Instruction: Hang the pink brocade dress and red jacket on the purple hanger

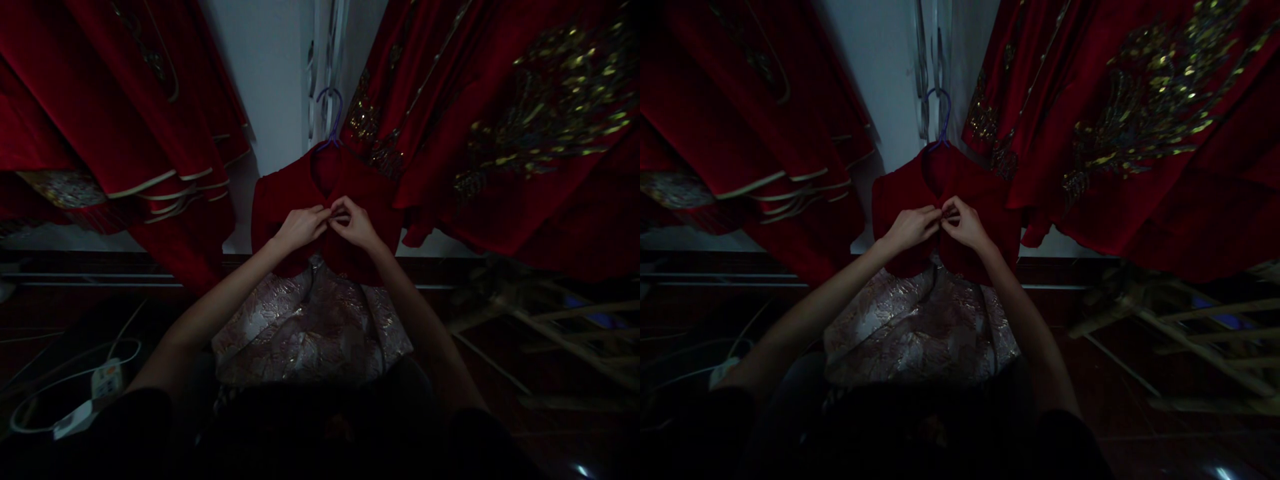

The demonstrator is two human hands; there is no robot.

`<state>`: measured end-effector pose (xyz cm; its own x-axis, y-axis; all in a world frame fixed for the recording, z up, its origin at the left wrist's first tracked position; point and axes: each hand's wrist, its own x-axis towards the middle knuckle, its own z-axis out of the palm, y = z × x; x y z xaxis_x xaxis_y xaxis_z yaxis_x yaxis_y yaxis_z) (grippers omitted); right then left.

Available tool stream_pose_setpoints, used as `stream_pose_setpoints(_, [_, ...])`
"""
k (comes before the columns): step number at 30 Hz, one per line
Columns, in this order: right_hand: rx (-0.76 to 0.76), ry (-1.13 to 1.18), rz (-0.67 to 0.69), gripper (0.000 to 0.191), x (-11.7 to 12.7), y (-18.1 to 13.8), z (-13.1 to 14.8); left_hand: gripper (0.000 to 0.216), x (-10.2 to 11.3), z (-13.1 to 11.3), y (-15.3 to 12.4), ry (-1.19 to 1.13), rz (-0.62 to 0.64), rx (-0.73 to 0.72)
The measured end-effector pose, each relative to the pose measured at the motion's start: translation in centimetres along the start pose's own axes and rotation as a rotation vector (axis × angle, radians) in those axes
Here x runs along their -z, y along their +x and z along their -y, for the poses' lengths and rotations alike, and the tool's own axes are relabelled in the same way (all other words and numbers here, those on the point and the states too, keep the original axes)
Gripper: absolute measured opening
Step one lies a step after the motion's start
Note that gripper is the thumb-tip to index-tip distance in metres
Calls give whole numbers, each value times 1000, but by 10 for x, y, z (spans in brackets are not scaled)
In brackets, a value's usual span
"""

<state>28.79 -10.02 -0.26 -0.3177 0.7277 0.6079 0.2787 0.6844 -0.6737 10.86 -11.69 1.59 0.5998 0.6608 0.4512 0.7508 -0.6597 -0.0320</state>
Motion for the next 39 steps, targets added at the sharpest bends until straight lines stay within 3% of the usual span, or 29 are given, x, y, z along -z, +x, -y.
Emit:
stream_pose_setpoints(4, [5, -49, -84, 22, -8, 2, -1, 23, -8, -8, -3, -39, -42, 45])
stream_pose_setpoints(9, [-27, -90, -174, 27, -18, -2, -3, 19, -22, -10, -7, -253, -133, 134])
stream_pose_setpoints(13, [-27, -22, -140, 51, -21, -17, -8, 22, -27, -3, -9, -479, -203, 135])
stream_pose_setpoints(17, [-132, 29, -109, 59, -22, -29, -14, 25, -33, 5, -16, -625, -143, 122])
stream_pose_setpoints(22, [-277, 259, -161, 52, -17, -35, -12, 34, -46, 6, -28, -580, -3, 168])
stream_pose_setpoints(26, [-310, 376, -56, 48, -1, -49, 1, 42, -47, 0, -32, -758, 48, 90])
stream_pose_setpoints(29, [-286, 299, 33, 39, 13, -60, 13, 31, -40, -1, -33, -870, 27, 116])
stream_pose_setpoints(33, [-268, 182, 62, 24, 22, -62, 29, 24, -24, 3, -37, -1127, 28, 253])
stream_pose_setpoints(36, [-264, 136, 111, 20, 17, -61, 40, 24, -17, 3, -43, -1237, 28, 290])
stream_pose_setpoints(39, [-216, 37, 175, 19, 5, -61, 45, 28, -23, -2, -48, -1257, 30, 265])
